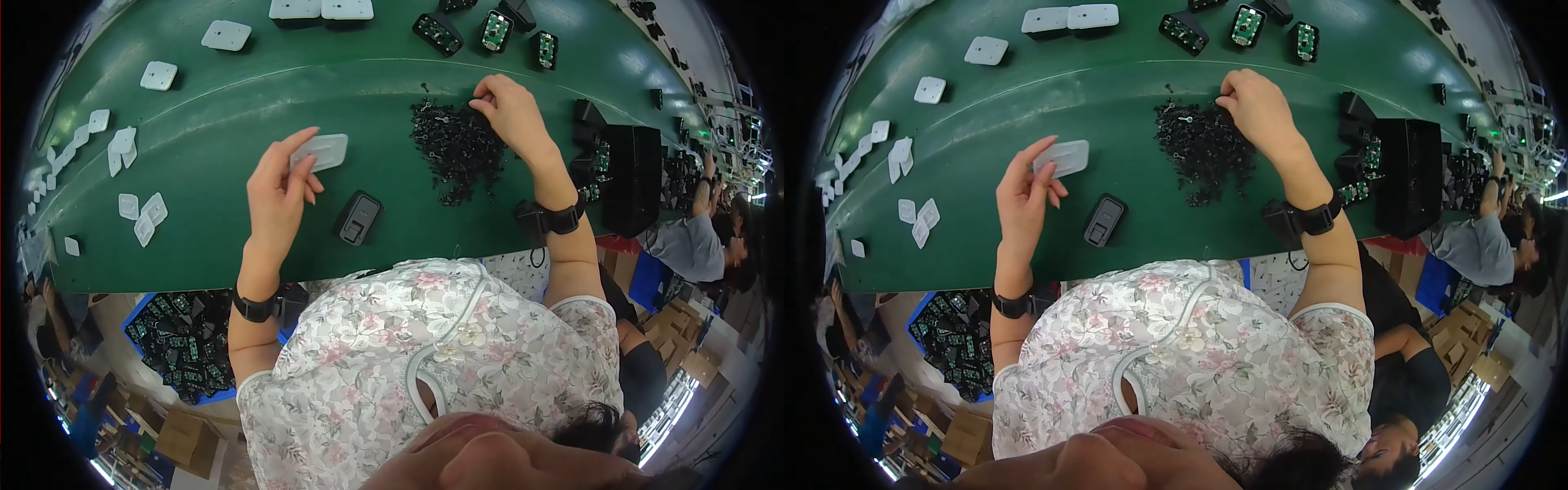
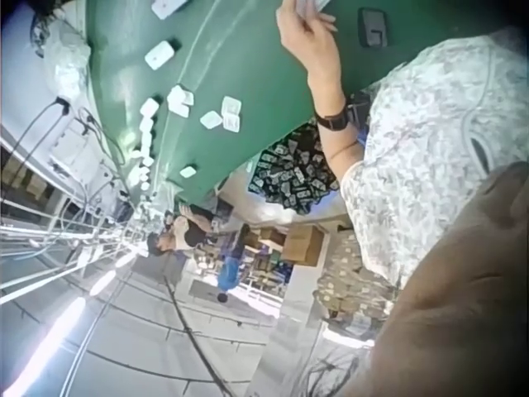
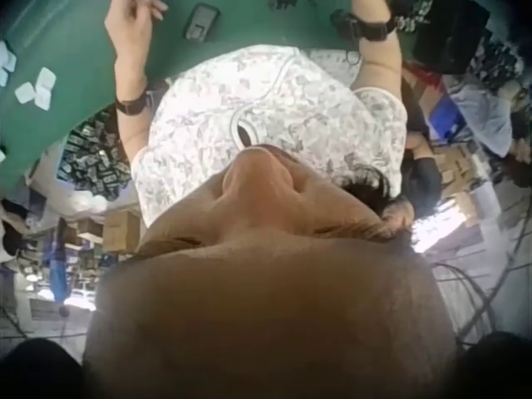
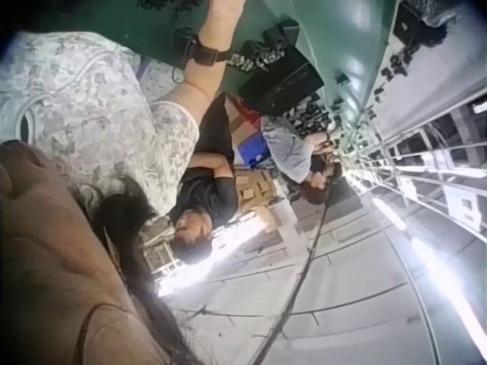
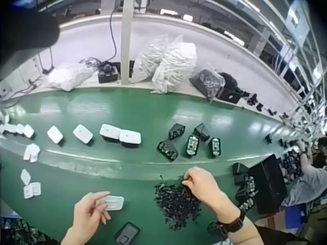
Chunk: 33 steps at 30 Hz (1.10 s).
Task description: The person assembles electronic devices by picking up a white plastic cover and a small black screw, inserting the screw into the cover, and then pressing the cover onto a black plastic housing. The completed units are then placed onto the green assembly line surface.
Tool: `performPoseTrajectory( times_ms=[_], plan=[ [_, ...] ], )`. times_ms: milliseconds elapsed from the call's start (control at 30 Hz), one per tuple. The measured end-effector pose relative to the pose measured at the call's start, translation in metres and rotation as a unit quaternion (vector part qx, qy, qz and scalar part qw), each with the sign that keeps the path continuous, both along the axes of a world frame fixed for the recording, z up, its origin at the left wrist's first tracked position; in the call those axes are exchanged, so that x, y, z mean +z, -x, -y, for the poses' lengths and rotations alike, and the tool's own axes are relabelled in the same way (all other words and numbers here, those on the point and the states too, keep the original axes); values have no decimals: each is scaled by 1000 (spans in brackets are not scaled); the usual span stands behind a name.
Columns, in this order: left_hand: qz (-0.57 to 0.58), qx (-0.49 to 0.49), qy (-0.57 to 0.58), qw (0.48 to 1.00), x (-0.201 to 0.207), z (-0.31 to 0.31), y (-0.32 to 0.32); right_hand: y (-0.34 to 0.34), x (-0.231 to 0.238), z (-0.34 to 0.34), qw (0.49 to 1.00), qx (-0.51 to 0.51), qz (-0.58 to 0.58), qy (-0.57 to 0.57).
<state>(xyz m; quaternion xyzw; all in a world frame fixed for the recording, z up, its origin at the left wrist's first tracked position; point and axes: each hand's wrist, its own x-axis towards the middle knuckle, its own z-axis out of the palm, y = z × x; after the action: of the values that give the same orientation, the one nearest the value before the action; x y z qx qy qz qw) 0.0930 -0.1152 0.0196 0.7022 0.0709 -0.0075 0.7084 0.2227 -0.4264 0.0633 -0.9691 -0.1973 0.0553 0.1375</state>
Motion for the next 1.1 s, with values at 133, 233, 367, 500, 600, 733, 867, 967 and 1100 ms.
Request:
performPoseTrajectory(
  times_ms=[133, 233, 367, 500, 600, 733, 867, 967, 1100],
  plan=[
    [16, -25, -26, 999, 4, 13, -1, 5, -8, -4, 999, 25, 13, 22],
    [46, -28, -55, 997, 6, 19, -4, 5, -7, -6, 998, 37, 40, 32],
    [81, -25, -86, 993, 9, 22, -8, 12, 8, -31, 995, -33, -17, -96],
    [75, 7, -42, 996, 18, 30, -15, 18, 17, -67, 957, -2, -124, -261],
    [77, 21, -58, 995, 25, 31, -17, 24, 29, -99, 792, -62, -334, -507],
    [109, 54, -76, 990, 31, 32, -16, 36, 25, -122, 785, -31, -350, -510],
    [137, 88, -88, 983, 26, 28, -15, 42, 18, -131, 798, -12, -349, -491],
    [128, 85, -77, 985, 27, 26, -12, 47, 17, -132, 838, 7, -318, -443],
    [98, 81, 29, 991, 23, 25, -10, 50, 18, -131, 868, 29, -279, -410]
  ],
)
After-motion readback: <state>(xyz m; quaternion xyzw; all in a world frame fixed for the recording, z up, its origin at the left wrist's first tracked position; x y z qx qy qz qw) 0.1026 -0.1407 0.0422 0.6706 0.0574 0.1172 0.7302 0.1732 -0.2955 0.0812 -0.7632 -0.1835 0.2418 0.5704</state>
